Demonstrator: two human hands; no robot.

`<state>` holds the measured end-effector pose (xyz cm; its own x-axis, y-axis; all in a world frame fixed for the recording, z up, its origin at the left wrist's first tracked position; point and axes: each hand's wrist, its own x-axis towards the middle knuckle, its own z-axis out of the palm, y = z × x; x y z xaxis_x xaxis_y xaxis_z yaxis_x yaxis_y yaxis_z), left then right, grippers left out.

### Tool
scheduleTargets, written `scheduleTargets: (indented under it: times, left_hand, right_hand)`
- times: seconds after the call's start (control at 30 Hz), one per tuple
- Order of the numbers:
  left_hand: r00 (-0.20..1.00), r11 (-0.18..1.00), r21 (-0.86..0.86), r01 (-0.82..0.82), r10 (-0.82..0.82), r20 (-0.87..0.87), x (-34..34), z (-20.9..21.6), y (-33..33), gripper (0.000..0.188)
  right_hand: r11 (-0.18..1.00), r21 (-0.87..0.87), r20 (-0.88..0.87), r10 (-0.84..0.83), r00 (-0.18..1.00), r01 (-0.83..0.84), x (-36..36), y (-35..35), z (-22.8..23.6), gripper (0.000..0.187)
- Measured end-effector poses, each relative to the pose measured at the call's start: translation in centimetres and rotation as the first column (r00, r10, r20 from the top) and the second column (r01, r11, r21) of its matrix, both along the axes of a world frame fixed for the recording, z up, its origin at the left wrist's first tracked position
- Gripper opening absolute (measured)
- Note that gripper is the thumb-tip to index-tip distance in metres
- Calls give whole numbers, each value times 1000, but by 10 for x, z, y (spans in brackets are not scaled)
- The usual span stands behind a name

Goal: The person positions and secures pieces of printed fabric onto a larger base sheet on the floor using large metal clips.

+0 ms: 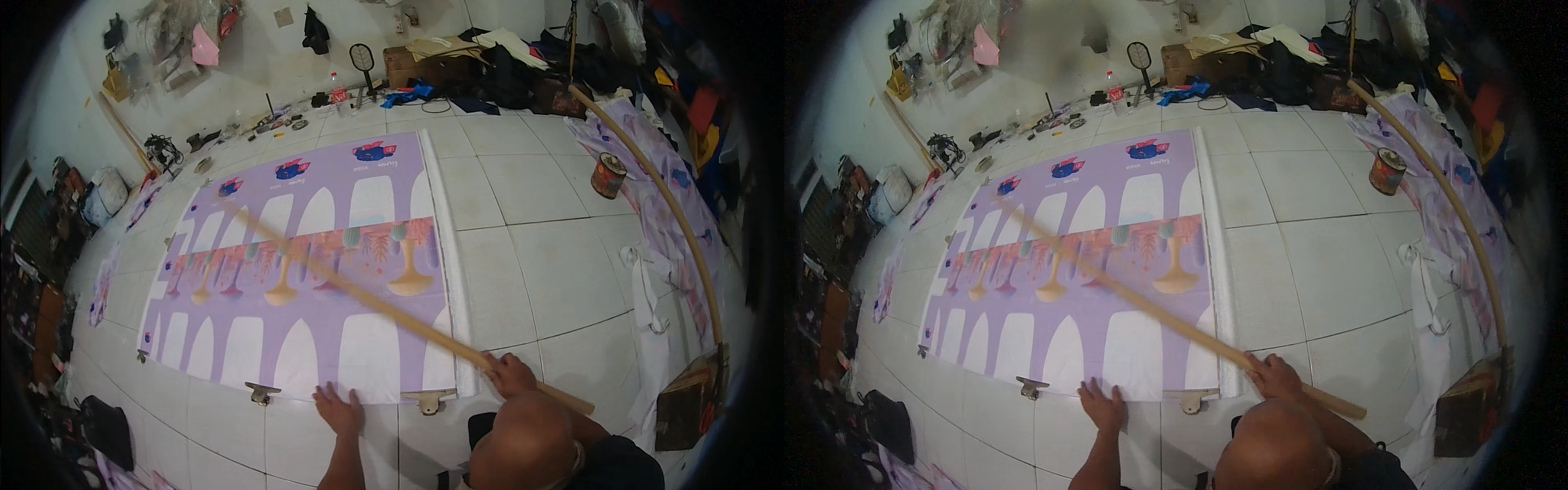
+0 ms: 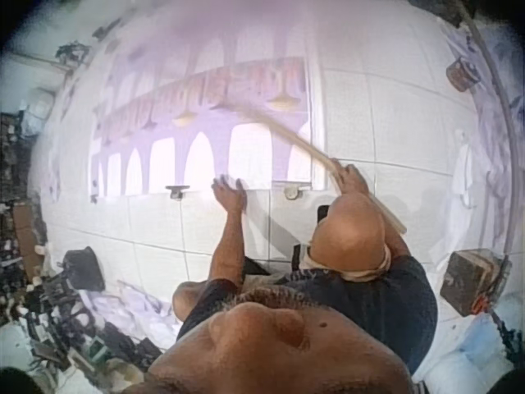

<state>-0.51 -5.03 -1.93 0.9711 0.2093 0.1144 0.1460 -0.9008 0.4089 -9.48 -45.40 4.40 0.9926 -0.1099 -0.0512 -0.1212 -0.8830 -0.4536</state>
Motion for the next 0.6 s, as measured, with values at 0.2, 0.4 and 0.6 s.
scheduleTargets:
  times: [0.2,0.4,0.6]
  left_hand:
    - [966,974,11,227,-224,-132,-7,0,-39,79]
    - [959,964,46,261,-254,-124,-10,-2,-35,81]
    - [955,957,32,290,-286,-83,-9,2,-46,68]
  right_hand:
    - [980,-108,23,171,985,-168,6,4,-21,48]
    - [985,-118,-45,-136,990,130,7,-27,-21,48]
    - [886,-108,-37,-456,889,450,-16,-85,-44,53]
